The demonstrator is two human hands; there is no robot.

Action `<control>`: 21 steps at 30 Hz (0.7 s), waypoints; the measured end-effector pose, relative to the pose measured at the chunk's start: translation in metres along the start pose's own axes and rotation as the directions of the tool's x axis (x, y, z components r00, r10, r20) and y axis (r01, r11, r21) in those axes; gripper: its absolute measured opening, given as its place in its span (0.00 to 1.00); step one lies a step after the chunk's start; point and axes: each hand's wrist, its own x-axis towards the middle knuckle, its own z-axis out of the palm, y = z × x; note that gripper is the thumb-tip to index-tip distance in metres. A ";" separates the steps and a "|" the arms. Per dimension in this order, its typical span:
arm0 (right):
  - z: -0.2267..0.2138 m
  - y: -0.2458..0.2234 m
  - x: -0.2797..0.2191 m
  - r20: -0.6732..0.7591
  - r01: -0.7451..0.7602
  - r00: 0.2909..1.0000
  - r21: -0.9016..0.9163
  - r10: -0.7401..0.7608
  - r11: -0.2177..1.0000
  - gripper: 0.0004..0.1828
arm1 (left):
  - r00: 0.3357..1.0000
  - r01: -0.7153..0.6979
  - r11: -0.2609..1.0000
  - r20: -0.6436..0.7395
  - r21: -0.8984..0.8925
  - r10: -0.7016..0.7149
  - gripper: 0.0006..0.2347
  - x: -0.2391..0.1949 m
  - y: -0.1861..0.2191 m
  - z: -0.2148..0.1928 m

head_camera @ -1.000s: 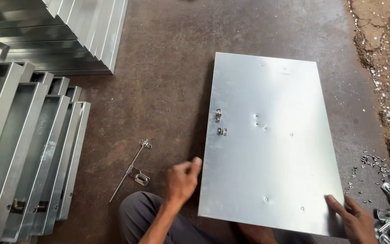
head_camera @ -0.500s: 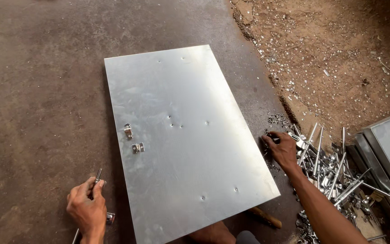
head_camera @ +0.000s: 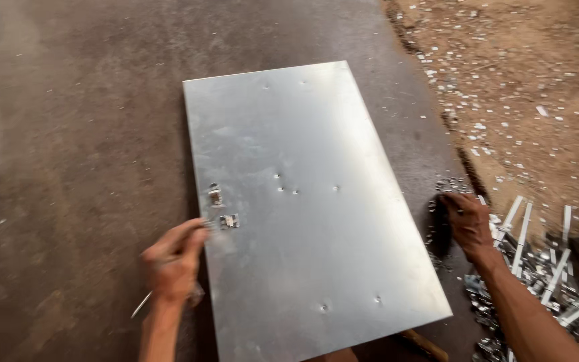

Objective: The person assembles a metal panel by positioning a latch and handle, marking holes with a punch, and hammering pins into place on the metal surface.

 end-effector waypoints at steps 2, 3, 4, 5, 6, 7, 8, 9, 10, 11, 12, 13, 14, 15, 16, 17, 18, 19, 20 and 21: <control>0.000 0.005 0.003 0.025 0.057 0.998 -0.094 -0.055 0.994 0.13 | 0.920 -0.015 0.994 0.387 -0.104 0.055 0.06 0.015 0.040 0.042; -0.004 0.010 0.005 0.032 0.136 0.991 -0.139 -0.132 0.981 0.14 | 0.825 -0.040 0.995 0.558 -0.094 0.086 0.06 0.021 0.058 0.064; 0.000 0.012 0.004 0.040 0.213 0.977 -0.182 -0.209 0.960 0.15 | 0.745 -0.260 0.962 0.618 -0.077 0.251 0.05 0.028 0.074 0.087; 0.003 0.015 0.003 0.043 0.205 0.979 -0.221 -0.201 0.953 0.15 | 0.692 -0.289 0.954 0.671 -0.078 0.265 0.05 0.035 0.085 0.104; 0.006 0.018 0.002 0.045 0.198 0.980 -0.261 -0.193 0.945 0.15 | 0.696 -0.220 0.968 0.676 -0.118 0.241 0.05 0.043 0.091 0.118; 0.011 0.020 -0.001 0.051 0.214 0.977 -0.252 -0.208 0.944 0.15 | 0.695 -0.150 0.976 0.685 -0.159 0.219 0.05 0.052 0.092 0.126; 0.014 0.022 0.000 0.038 0.161 0.987 -0.223 -0.156 0.962 0.14 | 0.707 -0.146 0.978 0.676 -0.148 0.208 0.05 0.061 0.088 0.129; 0.013 0.025 -0.001 0.026 0.095 0.995 -0.202 -0.091 0.975 0.12 | 0.702 -0.067 0.989 0.698 -0.135 0.143 0.06 0.070 0.084 0.134; 0.012 0.028 0.001 0.032 0.099 0.995 -0.203 -0.095 0.974 0.12 | 0.691 0.012 0.993 0.719 -0.119 0.078 0.07 0.076 0.080 0.139; 0.009 0.030 -0.002 -0.029 0.092 0.995 -0.194 -0.099 0.977 0.13 | 0.689 0.013 0.993 0.721 -0.117 0.075 0.07 0.080 0.076 0.142; 0.009 0.030 -0.003 -0.089 0.086 0.991 -0.185 -0.104 0.979 0.13 | 0.677 0.046 0.990 0.733 -0.130 0.065 0.07 0.084 0.072 0.144; 0.007 0.030 -0.002 -0.087 0.082 0.991 -0.187 -0.099 0.979 0.13 | 0.664 0.080 0.986 0.746 -0.146 0.056 0.07 0.087 0.070 0.146; 0.004 0.028 0.001 -0.128 0.142 0.977 -0.202 -0.170 0.969 0.13 | 0.660 0.082 0.986 0.749 -0.146 0.056 0.07 0.091 0.070 0.150; 0.005 0.022 0.002 -0.145 0.174 0.968 -0.209 -0.207 0.962 0.14 | 0.623 0.086 0.995 0.782 -0.043 -0.020 0.07 0.097 0.070 0.153; 0.004 0.015 0.004 -0.161 0.206 0.957 -0.217 -0.243 0.954 0.14 | 0.585 0.085 0.995 0.805 0.060 -0.099 0.07 0.099 0.069 0.153; 0.002 0.006 0.010 -0.191 0.202 0.954 -0.169 -0.233 0.965 0.13 | 0.588 0.084 0.995 0.803 0.053 -0.093 0.07 0.102 0.067 0.154; -0.002 -0.003 0.016 -0.206 0.202 0.951 -0.147 -0.230 0.968 0.13 | 0.627 0.071 0.997 0.776 0.027 -0.065 0.06 0.104 0.065 0.153; -0.005 -0.015 0.021 -0.221 0.200 0.949 -0.124 -0.224 0.972 0.12 | 0.662 0.057 0.998 0.748 0.004 -0.040 0.07 0.106 0.062 0.153; -0.009 -0.028 0.027 -0.224 0.237 0.944 -0.044 -0.241 0.970 0.12 | 0.663 0.056 0.998 0.748 0.000 -0.037 0.07 0.107 0.061 0.153; -0.011 -0.042 0.029 -0.224 0.252 0.943 -0.004 -0.246 0.968 0.13 | 0.652 0.072 0.996 0.754 0.046 -0.082 0.07 0.107 0.058 0.152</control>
